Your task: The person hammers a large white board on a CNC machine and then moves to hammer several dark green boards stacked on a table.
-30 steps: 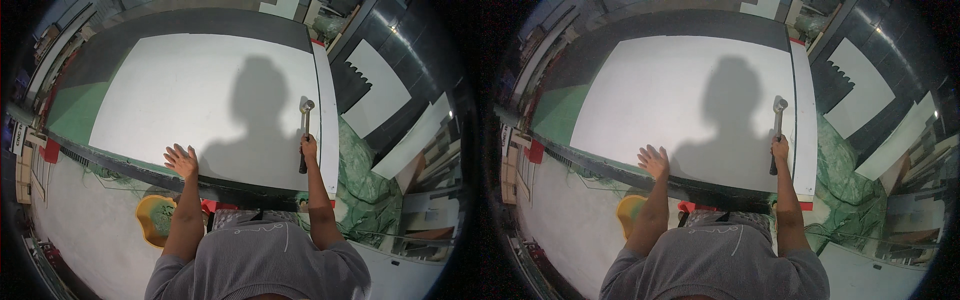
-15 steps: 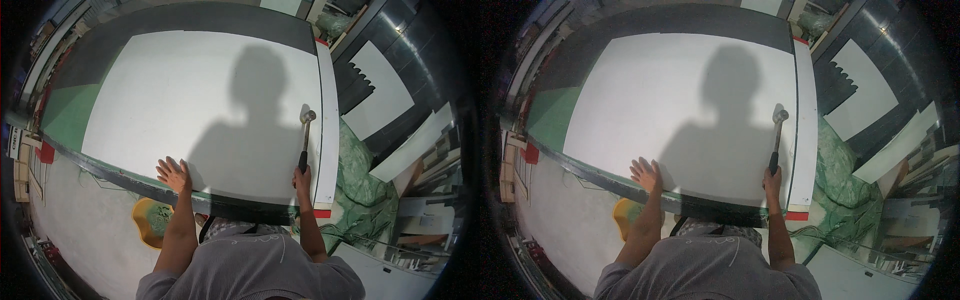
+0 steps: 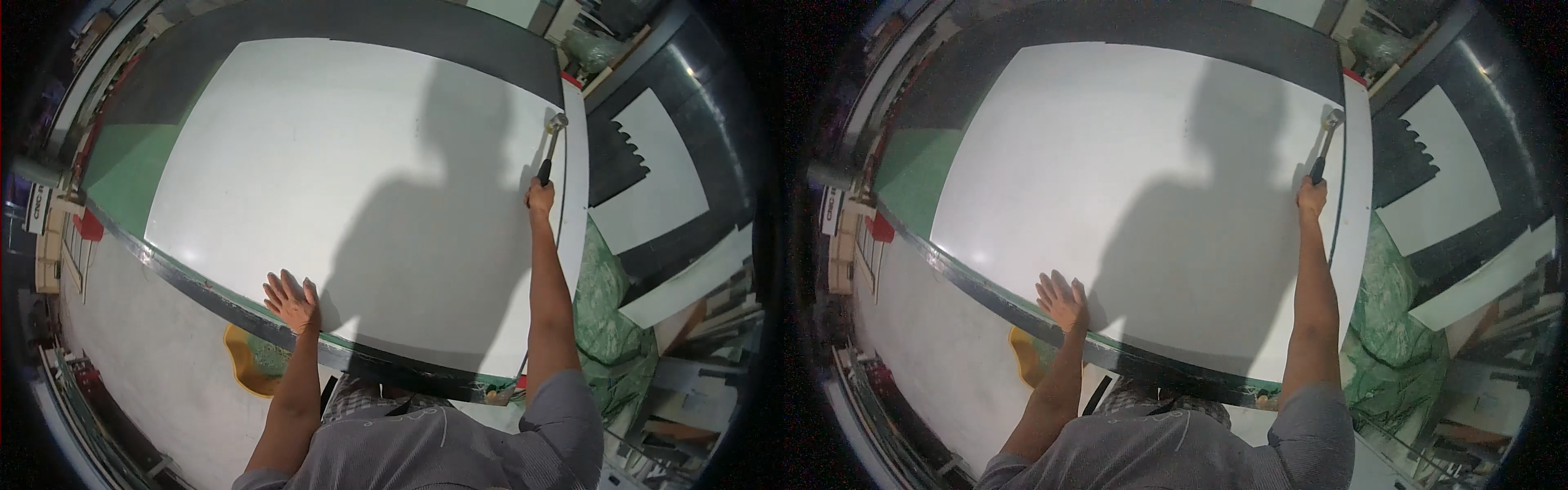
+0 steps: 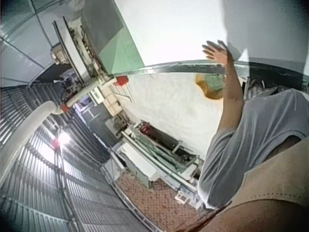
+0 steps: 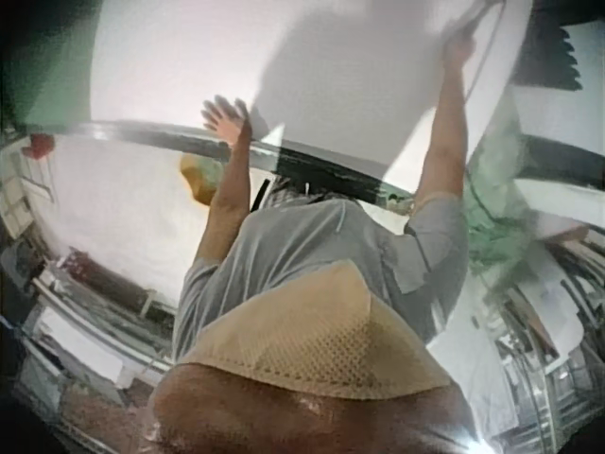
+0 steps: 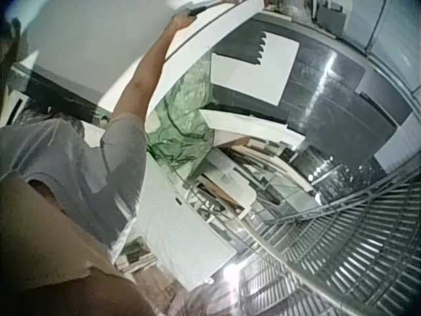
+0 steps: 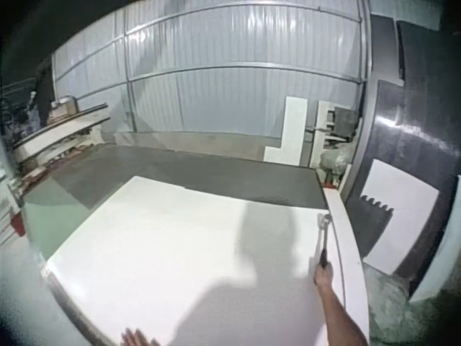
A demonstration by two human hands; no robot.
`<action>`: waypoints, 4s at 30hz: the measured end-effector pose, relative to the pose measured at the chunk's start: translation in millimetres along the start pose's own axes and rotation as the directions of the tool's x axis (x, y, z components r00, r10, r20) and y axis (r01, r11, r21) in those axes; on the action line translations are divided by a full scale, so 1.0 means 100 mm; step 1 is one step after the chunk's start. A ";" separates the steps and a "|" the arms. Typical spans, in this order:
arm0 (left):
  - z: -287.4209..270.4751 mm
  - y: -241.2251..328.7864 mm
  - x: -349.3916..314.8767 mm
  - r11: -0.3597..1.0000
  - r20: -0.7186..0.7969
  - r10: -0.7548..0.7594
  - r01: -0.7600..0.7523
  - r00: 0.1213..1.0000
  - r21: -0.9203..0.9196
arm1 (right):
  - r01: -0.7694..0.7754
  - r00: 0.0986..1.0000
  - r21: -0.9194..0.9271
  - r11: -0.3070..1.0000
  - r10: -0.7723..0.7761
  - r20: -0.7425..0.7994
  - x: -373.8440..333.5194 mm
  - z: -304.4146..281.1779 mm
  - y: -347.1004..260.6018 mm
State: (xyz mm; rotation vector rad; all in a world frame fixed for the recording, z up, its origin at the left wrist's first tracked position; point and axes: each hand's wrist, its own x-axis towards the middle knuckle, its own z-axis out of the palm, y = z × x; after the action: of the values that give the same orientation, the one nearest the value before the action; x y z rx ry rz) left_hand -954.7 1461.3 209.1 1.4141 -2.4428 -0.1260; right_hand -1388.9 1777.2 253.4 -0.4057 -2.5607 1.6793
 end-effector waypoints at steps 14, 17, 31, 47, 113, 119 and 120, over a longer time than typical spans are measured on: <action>-0.07 0.03 0.03 1.000 0.028 -0.018 0.018 0.999 -0.020 | -0.020 0.999 0.149 0.989 0.024 -0.027 0.21 0.28 0.06; -0.05 0.01 0.01 1.000 0.023 -0.020 0.021 1.000 -0.020 | 0.006 1.000 0.095 0.995 -0.008 0.013 0.17 0.33 -0.05; -0.08 0.02 0.04 0.998 0.025 -0.019 0.021 1.000 -0.053 | 0.076 0.903 0.187 0.980 -0.147 0.405 -0.31 1.52 -0.91; -0.06 0.00 0.05 0.998 -0.014 0.010 -0.011 1.000 -0.062 | 0.147 0.857 -0.007 0.989 -0.123 0.501 -0.64 1.73 -0.79; -0.55 0.13 -1.33 -0.054 0.704 0.085 0.709 0.705 -0.703 | 0.418 0.427 -0.026 0.908 -0.171 0.888 -4.80 -0.24 0.44; -0.69 0.05 -1.17 -0.219 0.847 0.185 0.861 0.498 -0.459 | 0.429 0.421 -0.202 0.880 0.003 0.907 -4.82 -0.29 0.18; -0.71 0.03 -1.13 -0.302 0.869 0.241 0.884 0.432 -0.356 | 0.415 0.428 -0.232 0.880 0.036 0.903 -4.83 -0.29 0.17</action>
State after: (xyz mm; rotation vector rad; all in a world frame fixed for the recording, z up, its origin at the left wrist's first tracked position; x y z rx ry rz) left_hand -883.0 1565.6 251.6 1.1932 -0.6866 -2.6523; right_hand -915.0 1690.4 297.5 1.1276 -3.4778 1.3959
